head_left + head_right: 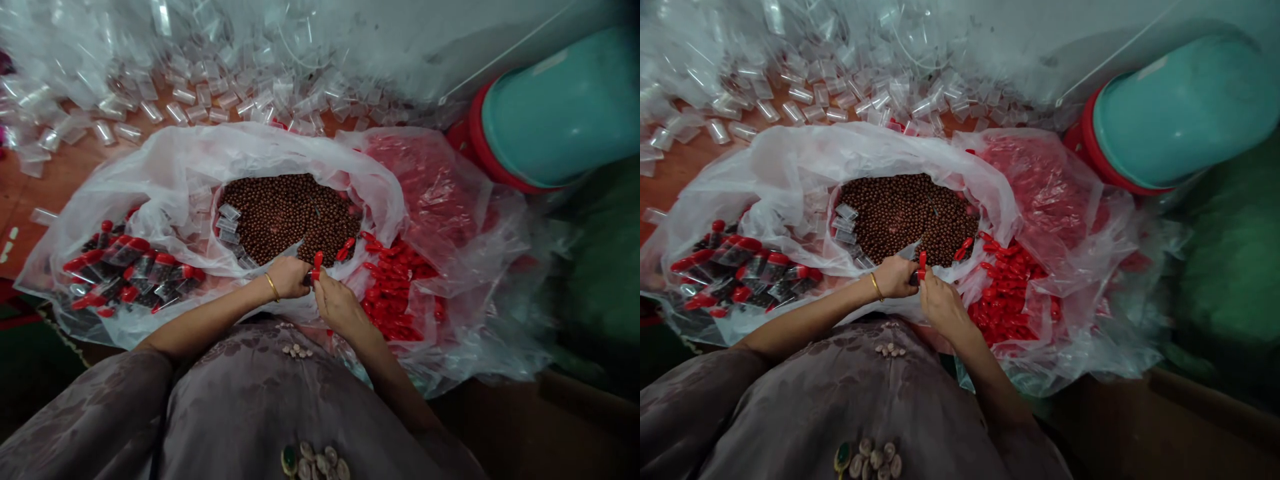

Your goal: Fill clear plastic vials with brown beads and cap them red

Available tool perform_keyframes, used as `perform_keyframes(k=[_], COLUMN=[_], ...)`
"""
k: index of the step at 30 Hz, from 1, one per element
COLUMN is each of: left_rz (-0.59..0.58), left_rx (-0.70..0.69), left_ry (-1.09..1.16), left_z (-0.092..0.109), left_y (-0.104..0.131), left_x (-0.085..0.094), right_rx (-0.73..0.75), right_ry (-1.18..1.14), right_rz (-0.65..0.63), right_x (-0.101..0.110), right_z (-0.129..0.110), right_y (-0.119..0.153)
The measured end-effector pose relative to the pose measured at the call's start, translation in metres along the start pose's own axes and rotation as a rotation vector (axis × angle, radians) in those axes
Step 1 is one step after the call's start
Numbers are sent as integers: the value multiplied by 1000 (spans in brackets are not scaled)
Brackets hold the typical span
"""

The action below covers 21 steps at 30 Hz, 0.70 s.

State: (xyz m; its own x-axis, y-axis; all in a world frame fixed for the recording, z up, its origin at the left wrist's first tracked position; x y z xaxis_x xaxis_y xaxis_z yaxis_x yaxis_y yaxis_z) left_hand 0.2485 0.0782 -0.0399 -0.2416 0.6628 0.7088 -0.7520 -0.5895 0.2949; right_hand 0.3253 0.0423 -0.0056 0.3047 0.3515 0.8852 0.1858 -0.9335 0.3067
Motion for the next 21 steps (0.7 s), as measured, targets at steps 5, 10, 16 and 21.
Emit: perform_keyframes(k=[5,10,16,21], left_rz=[-4,12,-1,-42], left_rx=[53,10,20,-48], left_ry=[-11,49,59,27], left_z=[3,11,9,14], left_y=[-5,-1,4,5], left_x=[1,5,4,5], right_rx=[-120,-5,183,173], right_ry=[126,-29,-29,-15], right_rz=[28,62,172,169], right_x=[-4,9,19,20], right_z=[0,2,-3,-4], right_y=[4,-1,6,11])
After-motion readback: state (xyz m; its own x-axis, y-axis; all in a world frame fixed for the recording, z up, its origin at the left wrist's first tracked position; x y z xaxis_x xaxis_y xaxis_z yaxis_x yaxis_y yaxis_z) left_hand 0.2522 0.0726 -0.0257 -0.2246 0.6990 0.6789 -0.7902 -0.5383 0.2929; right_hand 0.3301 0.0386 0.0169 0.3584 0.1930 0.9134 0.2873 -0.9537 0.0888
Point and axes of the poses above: each hand's wrist, its own y-axis away from the middle knuckle, its own x-axis out of the back of the hand, z = x × y, the point moved 7 cm from there along -y, towards the middle knuckle, and after that the axes turned 15 degrees about -x, right-handed, at the moved point
